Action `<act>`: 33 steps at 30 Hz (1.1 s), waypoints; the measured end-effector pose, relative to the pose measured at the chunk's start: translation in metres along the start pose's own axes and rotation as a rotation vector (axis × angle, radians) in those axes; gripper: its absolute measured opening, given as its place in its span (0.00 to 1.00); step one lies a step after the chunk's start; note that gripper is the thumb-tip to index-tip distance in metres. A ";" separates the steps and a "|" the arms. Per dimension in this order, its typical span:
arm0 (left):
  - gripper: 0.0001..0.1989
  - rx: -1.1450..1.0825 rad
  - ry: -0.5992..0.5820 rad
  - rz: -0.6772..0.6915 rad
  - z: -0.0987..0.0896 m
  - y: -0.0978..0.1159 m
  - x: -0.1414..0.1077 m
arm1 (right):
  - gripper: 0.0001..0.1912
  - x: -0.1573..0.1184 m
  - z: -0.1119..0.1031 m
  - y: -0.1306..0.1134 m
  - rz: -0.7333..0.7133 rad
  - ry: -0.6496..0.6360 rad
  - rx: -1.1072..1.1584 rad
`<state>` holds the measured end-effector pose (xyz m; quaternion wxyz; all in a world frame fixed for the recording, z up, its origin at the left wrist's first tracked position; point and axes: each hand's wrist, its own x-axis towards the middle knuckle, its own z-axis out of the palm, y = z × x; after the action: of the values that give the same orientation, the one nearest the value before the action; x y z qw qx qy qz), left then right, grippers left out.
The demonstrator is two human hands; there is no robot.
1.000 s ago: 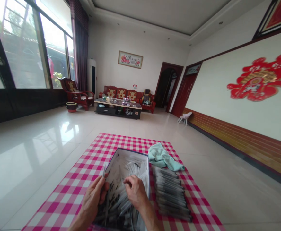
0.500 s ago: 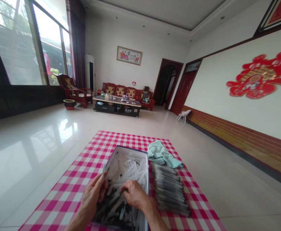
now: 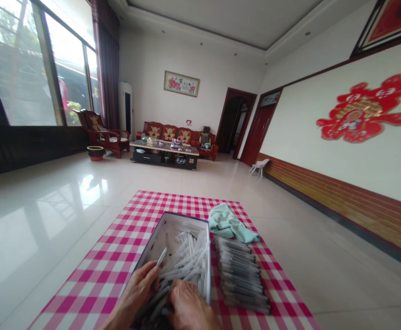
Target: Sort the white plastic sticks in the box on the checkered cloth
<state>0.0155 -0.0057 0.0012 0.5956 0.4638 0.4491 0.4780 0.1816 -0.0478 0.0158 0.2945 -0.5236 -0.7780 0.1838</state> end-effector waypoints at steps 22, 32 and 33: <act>0.31 0.301 -0.246 0.207 -0.003 -0.017 0.005 | 0.14 0.041 0.001 0.006 0.536 0.326 1.237; 0.29 0.333 -0.237 0.188 0.000 -0.007 -0.001 | 0.14 0.036 0.007 0.009 0.457 0.222 1.059; 0.28 0.341 -0.233 0.190 0.000 -0.006 -0.001 | 0.14 0.036 0.007 0.009 0.456 0.214 1.044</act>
<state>0.0166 -0.0078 -0.0044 0.5089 0.6499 0.4060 0.3923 0.1734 -0.0114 0.0151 0.5436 -0.4791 -0.4178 0.5481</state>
